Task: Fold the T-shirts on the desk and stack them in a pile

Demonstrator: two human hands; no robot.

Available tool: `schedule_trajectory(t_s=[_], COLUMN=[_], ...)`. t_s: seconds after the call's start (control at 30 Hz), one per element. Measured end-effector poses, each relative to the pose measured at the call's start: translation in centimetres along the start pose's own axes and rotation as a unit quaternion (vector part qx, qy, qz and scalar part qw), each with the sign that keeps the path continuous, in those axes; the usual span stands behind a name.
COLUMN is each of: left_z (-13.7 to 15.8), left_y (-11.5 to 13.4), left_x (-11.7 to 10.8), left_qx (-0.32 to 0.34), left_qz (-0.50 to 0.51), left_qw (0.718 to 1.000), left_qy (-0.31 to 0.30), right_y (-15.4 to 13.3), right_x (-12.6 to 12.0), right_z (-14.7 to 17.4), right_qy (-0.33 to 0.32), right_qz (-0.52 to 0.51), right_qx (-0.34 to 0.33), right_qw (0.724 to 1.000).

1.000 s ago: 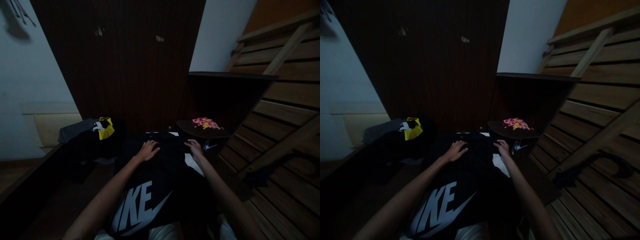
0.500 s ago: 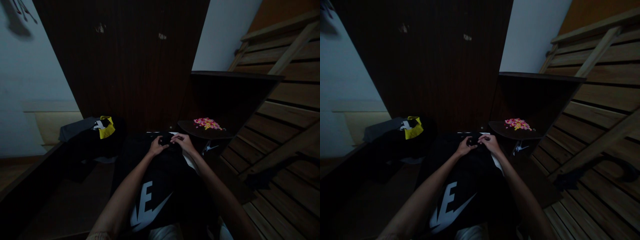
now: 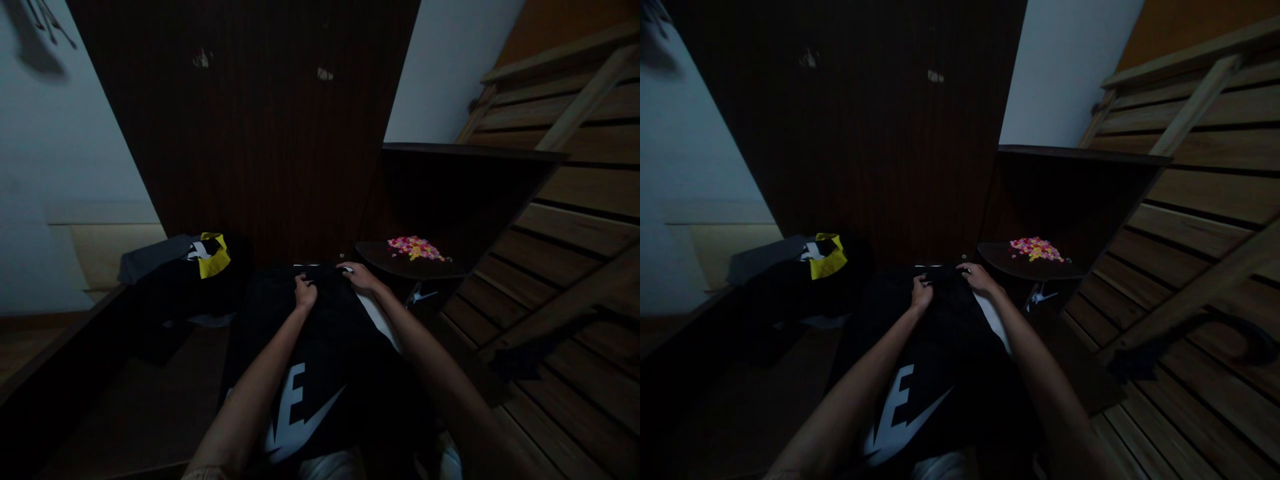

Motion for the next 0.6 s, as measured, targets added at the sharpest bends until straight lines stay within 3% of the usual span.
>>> schedule_trajectory(t_s=[0.17, 0.27, 0.4, 0.5, 0.6], left_z=[2.7, 5.1, 7.7, 8.7, 8.8], left_y=[1.0, 3.0, 6.6, 7.7, 8.2], left_x=[-1.0, -1.1, 1.6, 3.8, 5.5], left_qx=[-0.078, -0.036, 0.116, 0.139, 0.117], left_qz=[0.024, 0.011, -0.097, -0.18, -0.227], left_qw=[0.994, 0.995, 0.988, 0.969, 0.96], left_qy=[0.073, 0.096, -0.041, -0.094, -0.119], right_y=[0.9, 1.5, 1.6, 1.5, 1.2], right_x=[1.2, 1.5, 1.4, 0.9, 0.5], right_z=[-2.3, -2.9, -3.4, -3.5, -3.4], right_qy=[-0.063, -0.075, -0.066, -0.049, -0.042], right_qz=[0.121, 0.166, 0.175, 0.18, 0.192], right_qx=[0.055, 0.093, 0.098, 0.099, 0.094], right_qw=[0.989, 0.979, 0.977, 0.978, 0.976])
Point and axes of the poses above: each hand's wrist, its own z-axis away from the middle knuckle, its own x-axis out of the palm, y = z × x, the point moved 5 cm from there along -z, towards the middle knuckle, and after that the axes turned 1 degree about y, right-handed, at the moved point
